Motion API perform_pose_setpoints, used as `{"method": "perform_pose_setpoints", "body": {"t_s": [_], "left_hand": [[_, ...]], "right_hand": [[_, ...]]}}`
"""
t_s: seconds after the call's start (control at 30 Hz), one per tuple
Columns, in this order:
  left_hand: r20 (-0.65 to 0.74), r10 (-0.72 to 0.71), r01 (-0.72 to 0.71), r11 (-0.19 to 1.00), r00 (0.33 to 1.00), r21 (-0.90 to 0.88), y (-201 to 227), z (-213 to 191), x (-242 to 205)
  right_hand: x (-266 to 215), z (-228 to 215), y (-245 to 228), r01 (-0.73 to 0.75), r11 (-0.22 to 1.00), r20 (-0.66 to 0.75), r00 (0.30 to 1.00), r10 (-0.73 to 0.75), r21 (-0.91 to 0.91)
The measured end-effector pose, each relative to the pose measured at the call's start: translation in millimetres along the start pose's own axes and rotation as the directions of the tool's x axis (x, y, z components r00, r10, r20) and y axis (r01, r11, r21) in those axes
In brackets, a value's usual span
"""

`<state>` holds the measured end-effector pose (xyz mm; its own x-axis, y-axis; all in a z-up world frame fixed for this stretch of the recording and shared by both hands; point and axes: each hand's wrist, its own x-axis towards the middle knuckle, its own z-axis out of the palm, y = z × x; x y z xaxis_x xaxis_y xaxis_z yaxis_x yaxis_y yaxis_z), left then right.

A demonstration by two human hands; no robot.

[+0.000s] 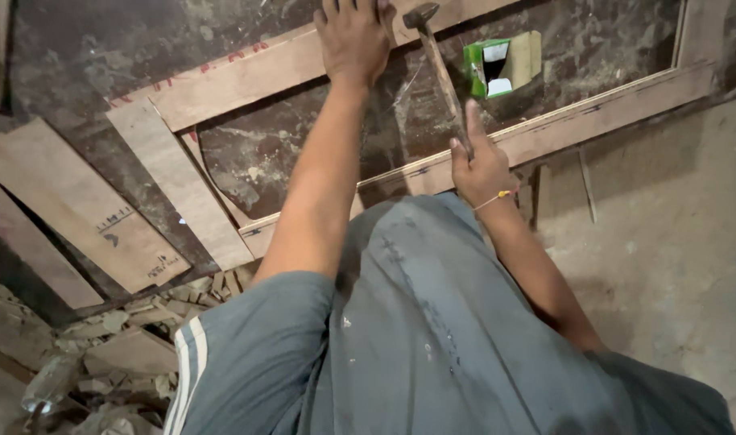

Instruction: The person assembles a rectangular wooden frame on a workbench. They use a hammer to drive nails into the joints of the wooden pieces, securing them together. The person repeatedly adjusts the frame's position and hammers multiple nails into different corners.

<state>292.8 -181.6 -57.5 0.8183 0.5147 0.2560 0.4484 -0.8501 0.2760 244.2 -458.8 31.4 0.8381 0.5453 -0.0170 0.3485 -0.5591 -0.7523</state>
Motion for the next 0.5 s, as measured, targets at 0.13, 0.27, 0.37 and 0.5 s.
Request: {"method": "perform_pose_setpoints", "body": {"t_s": [0.13,0.27,0.37,0.5], "left_hand": [[-0.001,0.009,-0.009,1.0,1.0,0.027,-5.1,8.4,1.0],[-0.059,0.005,-0.006,1.0,0.998,-0.017,-2.1,4.8,0.9],[-0.07,-0.007,0.006,1.0,0.998,-0.007,-0.7,5.5,2.1],[-0.042,-0.008,0.008,1.0,0.999,0.003,-5.7,12.6,0.6]], "right_hand": [[8.6,13.6,6.4,-0.271,0.944,0.137,0.944,0.299,-0.19],[8.1,15.4,14.0,-0.134,0.991,-0.037,0.99,0.133,-0.029],[-4.9,11.6,16.8,-0.07,0.997,-0.126,0.989,0.073,0.031],[8.5,25.3,26.6,-0.186,0.959,0.059,0.978,0.202,-0.212]]}}
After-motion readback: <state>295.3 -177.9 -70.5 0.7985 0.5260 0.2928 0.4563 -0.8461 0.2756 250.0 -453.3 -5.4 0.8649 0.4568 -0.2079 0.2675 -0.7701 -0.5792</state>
